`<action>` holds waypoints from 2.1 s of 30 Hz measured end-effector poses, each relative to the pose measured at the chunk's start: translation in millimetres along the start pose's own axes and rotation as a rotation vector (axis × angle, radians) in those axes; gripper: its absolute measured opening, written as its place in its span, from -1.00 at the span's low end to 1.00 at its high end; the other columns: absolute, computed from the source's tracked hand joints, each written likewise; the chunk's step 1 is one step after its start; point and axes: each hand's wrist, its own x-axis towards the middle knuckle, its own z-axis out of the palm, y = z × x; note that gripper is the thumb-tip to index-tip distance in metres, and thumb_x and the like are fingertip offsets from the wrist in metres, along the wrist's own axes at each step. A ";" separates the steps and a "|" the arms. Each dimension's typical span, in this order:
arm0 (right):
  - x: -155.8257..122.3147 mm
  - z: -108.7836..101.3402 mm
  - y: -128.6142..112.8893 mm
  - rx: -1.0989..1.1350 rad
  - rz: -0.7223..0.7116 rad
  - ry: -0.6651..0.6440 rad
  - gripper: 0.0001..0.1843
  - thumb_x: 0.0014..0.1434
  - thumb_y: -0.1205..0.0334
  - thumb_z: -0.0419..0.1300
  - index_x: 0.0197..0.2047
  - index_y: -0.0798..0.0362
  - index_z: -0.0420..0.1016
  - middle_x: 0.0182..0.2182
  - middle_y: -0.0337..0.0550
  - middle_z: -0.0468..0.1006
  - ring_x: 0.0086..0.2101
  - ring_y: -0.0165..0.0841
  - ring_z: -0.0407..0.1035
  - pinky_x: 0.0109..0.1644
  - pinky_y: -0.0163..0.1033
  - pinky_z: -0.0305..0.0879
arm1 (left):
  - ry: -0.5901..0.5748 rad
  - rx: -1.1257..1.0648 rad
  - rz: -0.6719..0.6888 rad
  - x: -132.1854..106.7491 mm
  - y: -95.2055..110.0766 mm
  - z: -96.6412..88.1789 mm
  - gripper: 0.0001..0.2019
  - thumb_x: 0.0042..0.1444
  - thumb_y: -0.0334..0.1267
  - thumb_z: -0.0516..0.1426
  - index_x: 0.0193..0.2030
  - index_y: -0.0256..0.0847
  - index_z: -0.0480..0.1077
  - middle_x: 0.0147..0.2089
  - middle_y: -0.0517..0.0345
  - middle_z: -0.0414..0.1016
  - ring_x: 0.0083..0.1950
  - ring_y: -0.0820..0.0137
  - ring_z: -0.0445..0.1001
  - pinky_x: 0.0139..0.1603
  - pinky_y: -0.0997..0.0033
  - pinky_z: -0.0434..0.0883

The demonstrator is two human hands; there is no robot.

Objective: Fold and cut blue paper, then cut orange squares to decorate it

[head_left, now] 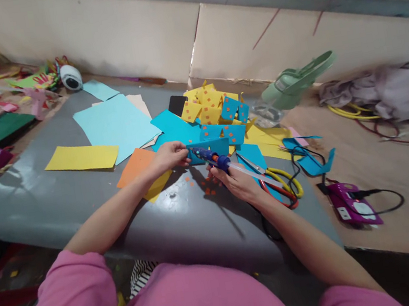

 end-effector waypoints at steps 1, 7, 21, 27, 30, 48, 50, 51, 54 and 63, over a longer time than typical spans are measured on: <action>-0.1 -0.5 0.2 -0.010 0.001 -0.003 -0.40 0.26 -0.36 -0.02 -0.21 0.02 0.49 -0.37 -0.05 0.61 -0.41 -0.25 0.46 -0.36 -0.19 0.35 | -0.002 -0.006 -0.003 0.7 -0.7 0.0 -0.79 0.15 -0.56 0.04 -0.45 -0.26 0.34 -0.53 0.22 0.50 -0.49 0.54 0.53 -0.36 0.59 0.47; -0.6 -1.7 1.7 -0.045 0.004 -0.002 -0.40 0.26 -0.37 -0.03 -0.25 0.00 0.48 -0.42 -0.11 0.60 -0.43 -0.26 0.45 -0.36 -0.20 0.32 | -0.010 -0.026 -0.017 2.6 -3.7 0.0 -0.82 0.14 -0.54 0.09 -0.43 -0.24 0.34 -0.52 0.23 0.51 -0.45 0.51 0.55 -0.33 0.57 0.49; 0.3 -1.9 -0.9 -0.040 -0.010 0.025 -0.50 0.28 -0.27 0.02 -0.27 -0.02 0.47 -0.44 -0.12 0.57 -0.42 -0.24 0.42 -0.36 -0.18 0.30 | -0.016 -0.032 0.005 2.4 -6.1 -0.6 -0.85 0.22 -0.49 0.07 -0.37 -0.24 0.34 -0.46 0.20 0.49 -0.41 0.52 0.54 -0.26 0.48 0.52; 0.6 -0.1 1.3 -0.029 -0.015 0.038 -0.48 0.28 -0.29 0.04 -0.22 0.00 0.52 -0.40 -0.09 0.59 -0.38 -0.20 0.44 -0.32 -0.17 0.33 | 0.008 -0.083 -0.026 -1.3 0.1 2.0 -0.85 0.24 -0.51 0.07 -0.34 -0.24 0.32 -0.47 0.25 0.47 -0.41 0.53 0.54 -0.24 0.46 0.53; 0.8 -0.7 1.6 -0.030 -0.018 0.041 -0.48 0.27 -0.29 0.05 -0.22 0.00 0.52 -0.40 -0.10 0.58 -0.37 -0.21 0.44 -0.32 -0.17 0.33 | 0.009 -0.049 -0.023 -1.1 0.6 1.3 -0.85 0.24 -0.51 0.07 -0.33 -0.25 0.34 -0.48 0.24 0.47 -0.42 0.53 0.53 -0.29 0.50 0.52; -2.0 0.1 -2.2 -0.017 -0.068 0.058 -0.54 0.23 -0.27 0.08 -0.28 -0.02 0.46 -0.41 -0.17 0.54 -0.39 -0.26 0.39 -0.31 -0.19 0.30 | -0.011 -0.034 0.000 1.3 -3.5 0.7 -0.84 0.22 -0.52 0.07 -0.36 -0.25 0.37 -0.49 0.21 0.48 -0.44 0.54 0.52 -0.34 0.55 0.50; -1.4 0.6 -2.1 -0.008 -0.071 0.056 -0.54 0.23 -0.26 0.08 -0.27 -0.03 0.45 -0.41 -0.17 0.53 -0.41 -0.27 0.38 -0.33 -0.19 0.29 | -0.013 -0.026 -0.005 1.3 -3.6 0.9 -0.83 0.23 -0.51 0.07 -0.35 -0.25 0.37 -0.49 0.20 0.49 -0.44 0.55 0.52 -0.35 0.57 0.49; -1.3 0.6 -2.3 -0.014 -0.072 0.058 -0.55 0.24 -0.26 0.08 -0.28 -0.03 0.45 -0.42 -0.18 0.52 -0.42 -0.27 0.37 -0.33 -0.19 0.29 | -0.013 -0.024 -0.007 1.2 -3.6 1.0 -0.84 0.23 -0.51 0.07 -0.35 -0.25 0.38 -0.49 0.20 0.49 -0.44 0.55 0.52 -0.34 0.57 0.49; -1.6 0.0 -3.1 -0.053 -0.075 0.084 -0.56 0.24 -0.26 0.08 -0.35 -0.05 0.39 -0.46 -0.20 0.48 -0.43 -0.28 0.35 -0.34 -0.19 0.27 | -0.018 -0.034 -0.001 0.7 -3.2 1.4 -0.84 0.21 -0.52 0.09 -0.36 -0.25 0.39 -0.47 0.19 0.51 -0.43 0.54 0.53 -0.31 0.54 0.51; -1.4 0.5 -3.1 -0.067 -0.062 0.089 -0.53 0.23 -0.29 0.08 -0.41 -0.06 0.29 -0.52 -0.24 0.42 -0.46 -0.30 0.30 -0.38 -0.22 0.20 | -0.005 -0.060 -0.010 0.8 -2.9 2.0 -0.87 0.21 -0.51 0.11 -0.34 -0.26 0.37 -0.49 0.23 0.49 -0.43 0.53 0.53 -0.30 0.53 0.51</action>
